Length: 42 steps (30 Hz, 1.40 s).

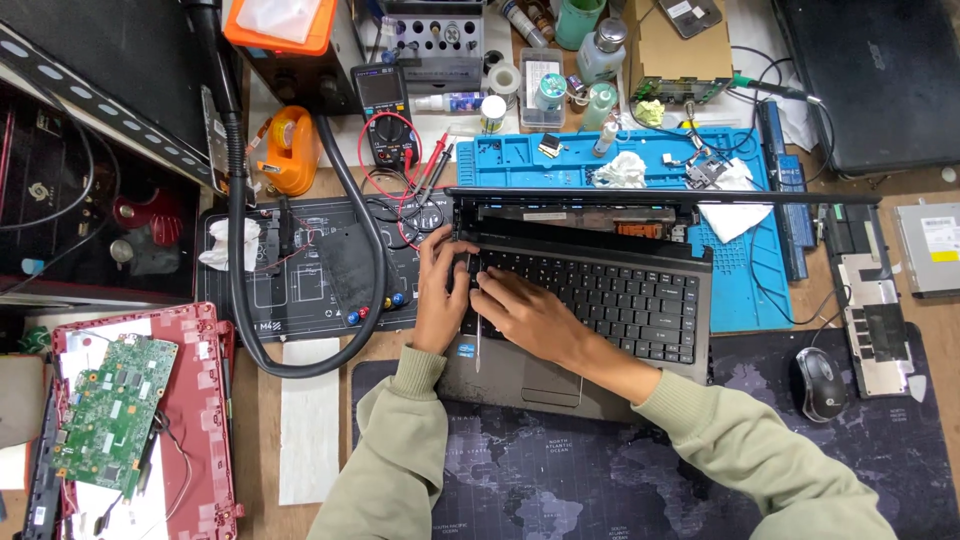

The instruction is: Disassembling and repairing a laptop on a workbench by removing the keyboard and adjusting the chassis

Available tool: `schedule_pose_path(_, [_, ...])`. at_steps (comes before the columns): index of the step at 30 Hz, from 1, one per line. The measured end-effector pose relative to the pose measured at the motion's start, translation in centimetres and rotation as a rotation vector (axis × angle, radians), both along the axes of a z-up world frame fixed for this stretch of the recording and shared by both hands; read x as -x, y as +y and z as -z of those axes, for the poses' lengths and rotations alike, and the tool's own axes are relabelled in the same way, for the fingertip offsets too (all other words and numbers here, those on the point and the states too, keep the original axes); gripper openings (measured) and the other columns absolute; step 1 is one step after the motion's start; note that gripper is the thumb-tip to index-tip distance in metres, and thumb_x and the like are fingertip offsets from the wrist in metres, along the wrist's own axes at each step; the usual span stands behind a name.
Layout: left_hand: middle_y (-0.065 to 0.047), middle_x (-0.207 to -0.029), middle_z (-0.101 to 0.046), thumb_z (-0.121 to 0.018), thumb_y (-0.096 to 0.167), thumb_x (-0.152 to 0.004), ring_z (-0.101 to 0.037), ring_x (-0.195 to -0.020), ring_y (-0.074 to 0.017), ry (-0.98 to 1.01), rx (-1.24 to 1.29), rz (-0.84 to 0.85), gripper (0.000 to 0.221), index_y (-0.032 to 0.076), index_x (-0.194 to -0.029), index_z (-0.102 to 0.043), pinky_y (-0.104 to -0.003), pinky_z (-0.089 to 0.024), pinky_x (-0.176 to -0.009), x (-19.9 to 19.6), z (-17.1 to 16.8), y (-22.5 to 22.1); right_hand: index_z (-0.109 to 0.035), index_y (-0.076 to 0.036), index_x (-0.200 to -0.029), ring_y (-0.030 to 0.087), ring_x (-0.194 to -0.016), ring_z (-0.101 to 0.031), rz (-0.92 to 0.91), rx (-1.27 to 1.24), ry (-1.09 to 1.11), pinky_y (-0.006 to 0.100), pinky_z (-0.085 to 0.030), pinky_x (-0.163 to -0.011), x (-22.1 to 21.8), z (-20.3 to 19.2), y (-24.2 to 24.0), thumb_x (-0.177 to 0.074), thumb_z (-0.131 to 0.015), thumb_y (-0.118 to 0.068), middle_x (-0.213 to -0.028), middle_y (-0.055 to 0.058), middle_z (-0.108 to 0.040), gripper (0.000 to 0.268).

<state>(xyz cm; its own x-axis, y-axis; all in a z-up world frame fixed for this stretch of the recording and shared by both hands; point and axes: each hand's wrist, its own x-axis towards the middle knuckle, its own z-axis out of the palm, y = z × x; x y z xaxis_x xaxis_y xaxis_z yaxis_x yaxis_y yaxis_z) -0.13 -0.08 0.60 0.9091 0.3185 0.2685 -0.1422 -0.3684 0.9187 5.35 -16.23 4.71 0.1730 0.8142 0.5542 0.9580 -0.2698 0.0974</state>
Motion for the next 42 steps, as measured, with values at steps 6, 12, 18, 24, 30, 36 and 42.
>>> schedule_pose_path(6, [-0.022,-0.143,-0.040,-0.040,0.000,-0.100,-0.045,-0.136,-0.0531,0.030,-0.012,-0.001,0.031,0.013,-0.118,-0.062,-0.064,-0.037,-0.110,0.2,-0.5,0.0,-0.065,-0.013,-0.098,0.022,-0.100,-0.074,0.030,-0.011,-0.038,0.029,-0.062,-0.078,-0.1,0.1,0.5,-0.101,-0.055,-0.003,-0.103,0.007,-0.069,0.014])
schedule_pose_path(12, [-0.023,-0.140,-0.044,-0.041,-0.004,-0.097,-0.045,-0.134,-0.0538,0.010,-0.039,-0.006,0.033,0.012,-0.118,-0.061,-0.065,-0.038,-0.110,0.2,-0.3,0.1,-0.069,-0.012,-0.102,0.024,-0.087,-0.075,-0.003,-0.002,0.337,0.033,-0.064,-0.071,-0.9,-0.5,0.0,-0.098,-0.054,0.004,-0.097,0.009,-0.070,0.022])
schedule_pose_path(18, [-0.019,-0.139,-0.046,-0.043,-0.002,-0.097,-0.045,-0.137,-0.0494,-0.011,-0.051,-0.028,0.032,0.012,-0.120,-0.061,-0.061,-0.037,-0.112,0.0,0.1,-0.1,-0.065,-0.011,-0.096,0.026,-0.079,-0.077,0.013,-0.189,0.705,0.031,-0.062,-0.061,-3.8,-3.9,1.3,-0.104,-0.057,-0.009,-0.084,0.004,-0.071,0.012])
schedule_pose_path(24, [-0.020,-0.137,-0.046,-0.044,-0.003,-0.096,-0.044,-0.138,-0.0491,-0.038,-0.066,-0.018,0.032,0.010,-0.119,-0.061,-0.059,-0.037,-0.114,0.0,0.2,0.0,-0.064,-0.013,-0.099,0.024,-0.075,-0.076,0.017,-0.209,0.777,0.031,-0.061,-0.065,-3.9,-3.5,1.2,-0.104,-0.058,-0.010,-0.081,0.005,-0.070,0.008])
schedule_pose_path(30, [-0.014,-0.135,-0.048,-0.044,-0.001,-0.097,-0.043,-0.142,-0.0432,-0.049,-0.052,-0.015,0.032,0.011,-0.120,-0.063,-0.056,-0.035,-0.116,-0.1,0.3,0.2,-0.064,-0.012,-0.105,0.025,-0.078,-0.076,0.075,-0.260,0.942,0.035,-0.059,-0.068,-5.6,-1.8,1.2,-0.105,-0.057,-0.011,-0.087,0.009,-0.076,0.006])
schedule_pose_path(36, [-0.018,-0.138,-0.045,-0.042,-0.001,-0.098,-0.044,-0.139,-0.0462,-0.022,-0.050,-0.017,0.036,0.012,-0.123,-0.063,-0.057,-0.036,-0.115,0.0,-0.1,-0.1,-0.064,-0.008,-0.106,0.031,-0.083,-0.076,0.071,-0.221,0.820,0.038,-0.062,-0.070,-4.2,-2.7,1.2,-0.105,-0.057,-0.010,-0.089,0.013,-0.076,0.008])
schedule_pose_path(42, [-0.018,-0.138,-0.044,-0.048,0.002,-0.101,-0.046,-0.137,-0.0469,-0.029,-0.062,-0.016,0.028,0.012,-0.121,-0.064,-0.057,-0.037,-0.114,-0.1,-0.5,-0.1,-0.062,-0.009,-0.110,0.030,-0.085,-0.077,0.076,-0.256,0.847,0.039,-0.063,-0.073,-4.5,-0.6,1.1,-0.104,-0.057,-0.009,-0.091,0.012,-0.076,0.008])
